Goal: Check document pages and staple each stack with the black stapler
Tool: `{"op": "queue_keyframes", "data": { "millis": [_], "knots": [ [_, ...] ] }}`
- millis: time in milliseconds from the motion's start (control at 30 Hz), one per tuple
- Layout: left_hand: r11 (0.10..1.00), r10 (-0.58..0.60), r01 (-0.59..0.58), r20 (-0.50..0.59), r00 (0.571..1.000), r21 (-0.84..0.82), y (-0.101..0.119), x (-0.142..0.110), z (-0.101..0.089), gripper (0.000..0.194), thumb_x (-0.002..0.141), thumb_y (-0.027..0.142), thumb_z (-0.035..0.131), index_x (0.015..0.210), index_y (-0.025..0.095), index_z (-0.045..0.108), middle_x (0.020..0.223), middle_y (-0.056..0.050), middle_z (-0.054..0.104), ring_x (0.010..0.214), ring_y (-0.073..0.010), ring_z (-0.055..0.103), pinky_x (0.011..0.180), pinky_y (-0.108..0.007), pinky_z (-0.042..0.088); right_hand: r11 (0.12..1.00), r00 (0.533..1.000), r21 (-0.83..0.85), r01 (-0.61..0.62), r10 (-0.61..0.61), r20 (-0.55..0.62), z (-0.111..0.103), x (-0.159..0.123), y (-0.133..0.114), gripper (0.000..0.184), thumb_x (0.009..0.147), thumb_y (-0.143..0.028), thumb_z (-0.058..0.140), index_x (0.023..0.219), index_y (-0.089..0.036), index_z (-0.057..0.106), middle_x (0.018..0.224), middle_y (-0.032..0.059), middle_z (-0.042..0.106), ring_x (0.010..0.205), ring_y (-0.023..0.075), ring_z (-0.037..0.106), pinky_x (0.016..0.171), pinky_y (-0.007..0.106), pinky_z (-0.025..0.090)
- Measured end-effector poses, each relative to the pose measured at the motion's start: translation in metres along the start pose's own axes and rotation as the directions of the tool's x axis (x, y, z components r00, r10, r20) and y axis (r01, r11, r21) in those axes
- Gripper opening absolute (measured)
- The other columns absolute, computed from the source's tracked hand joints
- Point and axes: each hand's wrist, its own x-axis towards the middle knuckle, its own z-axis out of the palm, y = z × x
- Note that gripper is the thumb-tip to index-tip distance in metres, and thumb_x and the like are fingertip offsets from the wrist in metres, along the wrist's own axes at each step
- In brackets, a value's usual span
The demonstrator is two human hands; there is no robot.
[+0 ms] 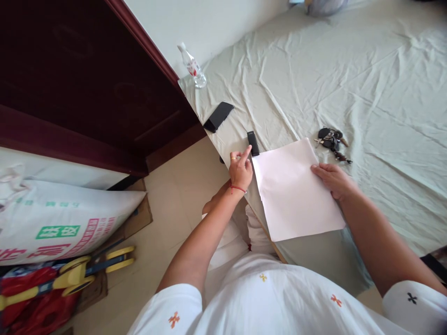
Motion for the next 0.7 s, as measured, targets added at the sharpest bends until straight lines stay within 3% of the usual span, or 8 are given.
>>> {"op": "queue_keyframes", "data": {
  "millis": [100,233,533,700],
  "knots": [
    [0.998,0.021,-0.022,0.019,1.0,0.058,0.003,-0.001,0.0,0.07,0.089,-0.001,0.046,0.142,0.035,0.073,0.122,-0.009,0.057,0.081,-0.0116,0.054,0.084,-0.028,0.054,0.993,0.995,0.087,-0.084,0.078,0.065,-0.001,0.0,0.0,0.023,0.085,-0.048,0.081,0.08,-0.027,0.073,0.056,0.0032,0.066,0.05,0.0244,0.066,0.039,0.033,0.05],
    [0.991,0.029,-0.037,0.061,0.998,0.132,0.005,0.0,-0.004,0.073,0.088,-0.003,0.043,0.142,0.037,0.072,0.121,-0.009,0.057,0.087,-0.0136,0.057,0.077,-0.027,0.051,0.982,0.989,0.125,-0.143,0.136,0.062,-0.001,-0.001,-0.001,0.019,0.085,-0.045,0.08,0.083,-0.027,0.075,0.059,0.0044,0.068,0.052,0.0262,0.068,0.042,0.036,0.054],
    [0.965,0.143,-0.173,0.155,0.977,0.198,-0.003,0.003,-0.004,0.065,0.094,0.002,0.04,0.141,0.032,0.074,0.11,-0.013,0.064,0.106,-0.0238,0.057,0.08,-0.033,0.053,0.932,0.941,0.133,-0.337,0.339,0.003,0.001,-0.002,-0.008,0.013,0.09,-0.038,0.075,0.087,-0.025,0.073,0.069,0.004,0.073,0.056,0.0223,0.069,0.042,0.03,0.052],
    [0.962,0.13,-0.178,0.223,0.966,0.207,0.006,0.012,-0.012,0.058,0.1,0.01,0.04,0.139,0.032,0.075,0.111,-0.013,0.065,0.113,-0.0281,0.055,0.082,-0.039,0.055,0.924,0.934,0.14,-0.356,0.358,0.008,0.006,-0.003,-0.009,0.01,0.093,-0.034,0.071,0.087,-0.026,0.07,0.072,0.0019,0.074,0.056,0.019,0.068,0.044,0.027,0.054]
  ]
}}
